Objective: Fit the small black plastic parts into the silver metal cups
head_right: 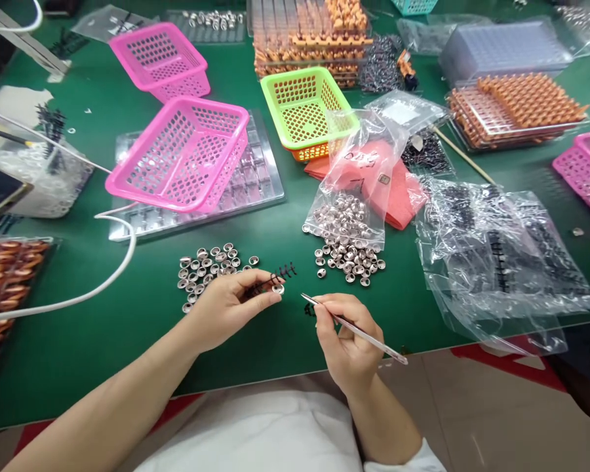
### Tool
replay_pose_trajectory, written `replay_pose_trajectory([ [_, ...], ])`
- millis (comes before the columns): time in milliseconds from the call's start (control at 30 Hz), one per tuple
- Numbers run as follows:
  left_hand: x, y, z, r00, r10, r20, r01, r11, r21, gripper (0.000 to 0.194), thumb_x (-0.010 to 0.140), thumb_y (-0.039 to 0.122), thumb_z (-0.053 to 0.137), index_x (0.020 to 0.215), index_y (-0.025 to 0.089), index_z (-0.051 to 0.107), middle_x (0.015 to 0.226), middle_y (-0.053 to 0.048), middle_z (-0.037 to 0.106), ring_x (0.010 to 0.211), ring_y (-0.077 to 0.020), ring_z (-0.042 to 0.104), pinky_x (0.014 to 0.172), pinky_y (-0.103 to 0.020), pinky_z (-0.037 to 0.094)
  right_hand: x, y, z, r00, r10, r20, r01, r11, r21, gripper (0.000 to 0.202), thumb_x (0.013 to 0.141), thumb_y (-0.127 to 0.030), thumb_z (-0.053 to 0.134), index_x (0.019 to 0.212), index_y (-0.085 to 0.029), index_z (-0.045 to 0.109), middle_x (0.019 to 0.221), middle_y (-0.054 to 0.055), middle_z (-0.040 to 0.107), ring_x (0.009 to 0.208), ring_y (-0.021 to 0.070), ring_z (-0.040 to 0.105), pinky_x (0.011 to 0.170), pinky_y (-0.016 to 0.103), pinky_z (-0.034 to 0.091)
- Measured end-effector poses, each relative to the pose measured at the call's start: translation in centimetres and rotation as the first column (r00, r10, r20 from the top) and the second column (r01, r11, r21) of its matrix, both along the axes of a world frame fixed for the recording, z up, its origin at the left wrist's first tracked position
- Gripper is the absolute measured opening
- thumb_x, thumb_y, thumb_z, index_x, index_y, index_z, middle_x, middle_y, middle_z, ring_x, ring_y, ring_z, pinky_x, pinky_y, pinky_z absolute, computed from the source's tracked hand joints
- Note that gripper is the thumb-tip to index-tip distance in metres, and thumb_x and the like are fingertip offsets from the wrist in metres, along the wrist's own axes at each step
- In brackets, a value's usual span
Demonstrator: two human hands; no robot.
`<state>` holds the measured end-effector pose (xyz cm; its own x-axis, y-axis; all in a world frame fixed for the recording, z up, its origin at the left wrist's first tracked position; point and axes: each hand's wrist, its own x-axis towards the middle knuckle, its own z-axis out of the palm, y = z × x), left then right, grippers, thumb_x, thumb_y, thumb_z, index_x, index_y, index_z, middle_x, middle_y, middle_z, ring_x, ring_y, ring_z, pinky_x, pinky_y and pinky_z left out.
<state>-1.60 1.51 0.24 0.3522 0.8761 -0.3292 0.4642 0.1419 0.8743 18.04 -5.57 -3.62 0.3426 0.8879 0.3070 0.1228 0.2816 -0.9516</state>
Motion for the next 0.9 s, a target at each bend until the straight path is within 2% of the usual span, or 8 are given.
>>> replay_pose_trajectory([
  [133,-2.6,1.5,1.4,0.951,0.118,-0.287,-0.073,0.984,0.165,0.028,0.087,0.044,0.066,0.099,0.02,0.074,0.082,-0.001,0.075,0.066,-0.0163,0.064,0.065,-0.025,0.048,0.0,0.0,0.0,1.0,0.014,-0.017,-0.015,1.0,-0.008,0.02,0.086,-0.005,0.069,0.097,-0.022,0.068,0.095,0.003,0.076,0.075,0.0154,0.072,0.059,0.029,0.064],
  [300,-4.8,2.8,2.0,0.79,0.199,-0.58,-0.082,0.972,0.222,0.037,0.085,0.044,0.065,0.113,0.021,0.071,0.069,0.0,0.072,0.059,-0.0206,0.066,0.055,-0.027,0.044,-0.1,0.0,-0.1,1.0,0.014,-0.003,-0.014,1.0,-0.005,0.017,0.086,-0.008,0.07,0.095,-0.022,0.067,0.093,0.004,0.076,0.072,0.0157,0.072,0.056,0.028,0.064],
  [433,-5.4,3.2,1.9,0.703,0.236,-0.67,-0.063,0.96,0.272,0.031,0.085,0.043,0.064,0.105,0.021,0.072,0.063,-0.001,0.069,0.055,-0.0217,0.064,0.052,-0.028,0.041,-0.2,0.0,-0.1,1.0,0.025,-0.013,-0.025,1.0,0.013,0.018,0.087,-0.008,0.068,0.097,-0.023,0.066,0.092,0.004,0.076,0.076,0.0173,0.074,0.053,0.028,0.063],
  [533,-5.0,3.1,1.9,0.721,0.301,-0.625,-0.098,0.936,0.338,0.021,0.086,0.042,0.065,0.09,0.022,0.071,0.065,-0.001,0.07,0.057,-0.0205,0.064,0.053,-0.027,0.042,-0.3,-0.1,-0.1,1.0,0.013,-0.001,-0.013,1.0,0.029,0.017,0.087,-0.009,0.068,0.097,-0.023,0.066,0.091,0.004,0.076,0.075,0.0172,0.074,0.051,0.027,0.062],
  [633,-3.4,2.4,2.1,0.829,0.287,-0.48,-0.132,0.935,0.33,0.021,0.087,0.042,0.065,0.087,0.022,0.07,0.071,-0.001,0.073,0.063,-0.0184,0.065,0.059,-0.026,0.046,0.1,-0.4,0.2,1.0,-0.012,-0.016,0.013,0.998,0.065,0.018,0.087,-0.008,0.068,0.097,-0.023,0.065,0.09,0.003,0.075,0.073,0.0167,0.073,0.048,0.026,0.06],
  [733,-0.7,1.7,2.1,0.933,0.074,-0.352,0.031,0.958,0.284,0.024,0.09,0.044,0.064,0.086,0.021,0.07,0.074,-0.001,0.074,0.063,-0.0168,0.064,0.061,-0.026,0.047,0.9,-0.8,0.8,0.997,-0.069,-0.035,0.071,0.994,0.084,0.02,0.086,-0.007,0.068,0.097,-0.023,0.065,0.089,0.003,0.074,0.073,0.0171,0.072,0.047,0.026,0.058],
  [800,1.3,1.6,1.6,0.931,-0.042,-0.362,0.161,0.939,0.303,0.018,0.09,0.038,0.065,0.09,0.021,0.071,0.089,-0.002,0.078,0.07,-0.0177,0.066,0.066,-0.027,0.049,1.6,-0.9,1.2,0.99,-0.143,-0.021,0.144,0.983,0.112,0.019,0.086,-0.007,0.068,0.095,-0.023,0.065,0.084,0.002,0.072,0.074,0.018,0.072,0.048,0.027,0.058],
  [900,4.0,1.9,0.2,0.905,-0.11,-0.411,0.252,0.918,0.308,0.015,0.09,0.033,0.067,0.098,0.021,0.072,0.099,-0.004,0.078,0.085,-0.023,0.071,0.075,-0.032,0.051,2.4,-0.9,1.3,0.978,-0.21,0.006,0.207,0.967,0.147,0.016,0.086,-0.01,0.068,0.093,-0.023,0.064,0.073,0.0,0.068,0.073,0.0198,0.072,0.05,0.03,0.059],
])
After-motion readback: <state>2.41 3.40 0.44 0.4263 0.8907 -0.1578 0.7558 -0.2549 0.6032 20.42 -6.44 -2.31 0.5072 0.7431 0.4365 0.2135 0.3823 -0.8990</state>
